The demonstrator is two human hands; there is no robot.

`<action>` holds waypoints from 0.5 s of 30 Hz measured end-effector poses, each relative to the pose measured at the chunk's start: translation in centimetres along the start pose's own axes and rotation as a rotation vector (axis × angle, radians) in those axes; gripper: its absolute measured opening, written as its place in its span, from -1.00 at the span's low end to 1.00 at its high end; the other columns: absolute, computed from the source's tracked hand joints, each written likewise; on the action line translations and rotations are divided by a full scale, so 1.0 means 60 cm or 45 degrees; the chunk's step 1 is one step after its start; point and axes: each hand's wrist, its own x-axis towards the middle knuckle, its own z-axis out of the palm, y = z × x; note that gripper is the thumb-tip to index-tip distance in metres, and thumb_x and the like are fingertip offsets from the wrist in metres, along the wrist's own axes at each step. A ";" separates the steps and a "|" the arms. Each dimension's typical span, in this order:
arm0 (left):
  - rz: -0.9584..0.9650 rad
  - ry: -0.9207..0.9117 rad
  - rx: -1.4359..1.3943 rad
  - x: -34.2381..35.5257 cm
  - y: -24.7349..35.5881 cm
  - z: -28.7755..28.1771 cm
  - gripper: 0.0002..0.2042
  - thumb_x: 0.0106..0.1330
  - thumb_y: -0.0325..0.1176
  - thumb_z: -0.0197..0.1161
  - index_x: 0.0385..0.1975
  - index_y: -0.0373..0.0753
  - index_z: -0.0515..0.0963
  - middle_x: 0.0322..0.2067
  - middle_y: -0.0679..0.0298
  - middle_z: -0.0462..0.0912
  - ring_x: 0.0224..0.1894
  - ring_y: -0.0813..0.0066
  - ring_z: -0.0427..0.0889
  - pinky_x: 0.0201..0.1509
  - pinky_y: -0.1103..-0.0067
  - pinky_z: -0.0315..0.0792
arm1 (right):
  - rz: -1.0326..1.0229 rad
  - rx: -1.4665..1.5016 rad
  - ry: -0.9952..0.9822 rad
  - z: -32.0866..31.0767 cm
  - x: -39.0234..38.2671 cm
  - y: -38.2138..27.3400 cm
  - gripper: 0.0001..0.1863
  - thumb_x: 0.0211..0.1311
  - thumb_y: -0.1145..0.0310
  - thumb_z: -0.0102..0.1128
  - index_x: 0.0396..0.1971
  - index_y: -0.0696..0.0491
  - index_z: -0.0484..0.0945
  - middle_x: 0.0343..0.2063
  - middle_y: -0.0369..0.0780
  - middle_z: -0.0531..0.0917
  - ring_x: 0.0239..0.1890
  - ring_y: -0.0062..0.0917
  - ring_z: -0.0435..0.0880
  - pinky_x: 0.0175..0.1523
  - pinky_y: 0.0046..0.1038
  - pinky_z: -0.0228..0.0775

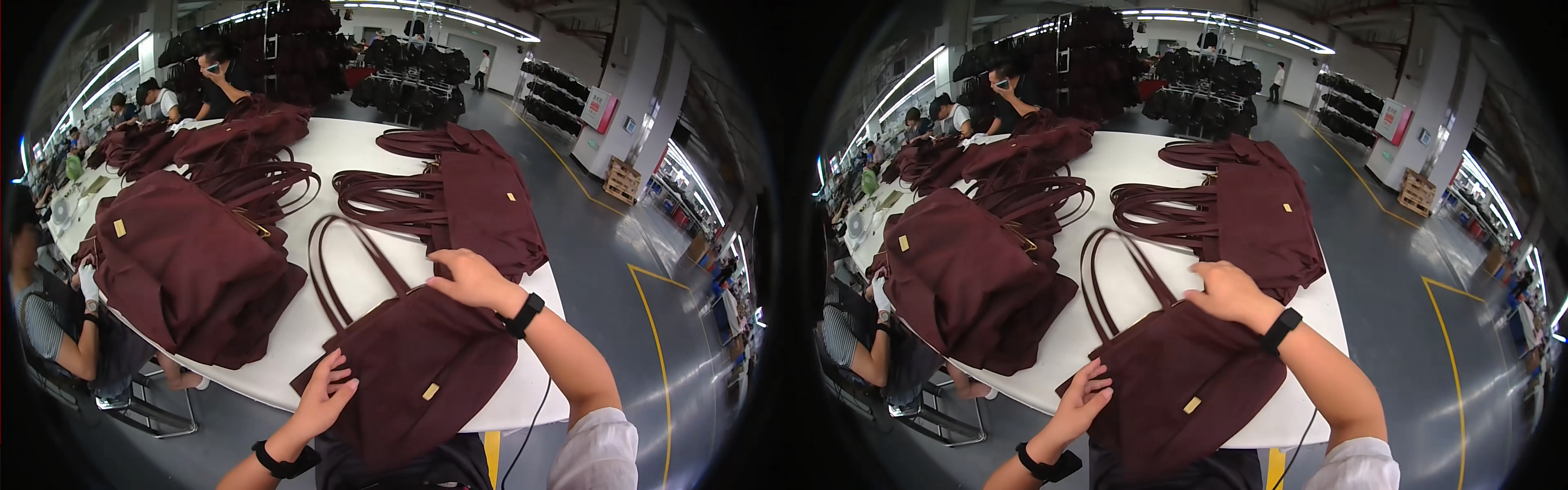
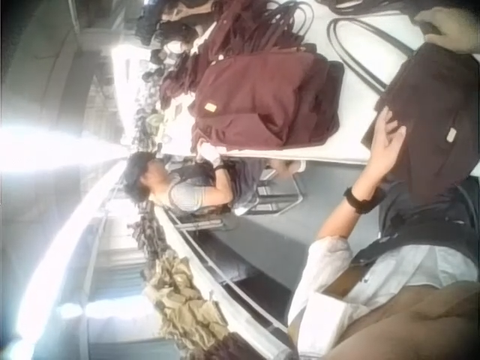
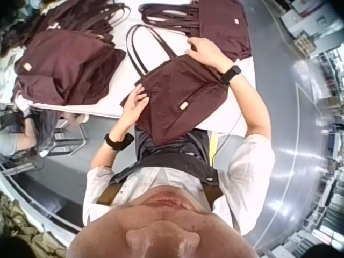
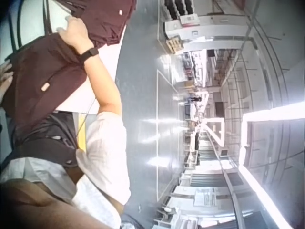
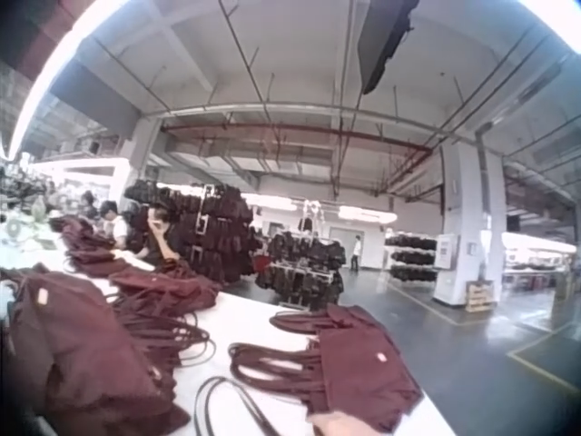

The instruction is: The recorder is sewing or repairing a zipper area on a burgundy handbag manually.

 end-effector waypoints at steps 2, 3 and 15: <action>0.186 0.058 0.346 -0.017 -0.013 -0.013 -0.34 0.29 -0.41 0.22 0.33 -0.31 0.04 0.18 -0.08 0.28 0.16 0.21 0.42 0.13 0.42 0.39 | 0.160 -0.132 -0.042 0.027 -0.006 0.064 -0.34 0.11 0.00 0.24 0.07 0.21 0.43 -0.04 0.05 0.57 0.05 -0.07 0.50 0.14 -0.21 0.34; 0.204 0.113 0.411 -0.024 -0.016 -0.017 -0.32 0.22 -0.38 0.28 0.30 -0.35 0.09 0.15 -0.11 0.28 0.18 0.12 0.38 0.15 0.36 0.35 | 0.285 -0.098 -0.131 0.037 -0.009 0.076 -0.29 0.11 -0.06 0.22 0.09 0.22 0.41 0.00 0.06 0.54 0.07 -0.06 0.48 0.16 -0.21 0.32; 0.326 0.603 0.892 -0.103 -0.064 -0.077 -0.20 0.07 -0.45 0.35 0.30 -0.42 0.02 0.17 -0.07 0.17 0.24 0.00 0.21 0.20 0.29 0.26 | 0.657 -0.135 -0.163 0.121 -0.002 0.065 0.05 -0.04 -0.21 0.31 0.25 0.28 0.14 0.18 0.11 0.35 0.21 -0.01 0.33 0.23 -0.17 0.27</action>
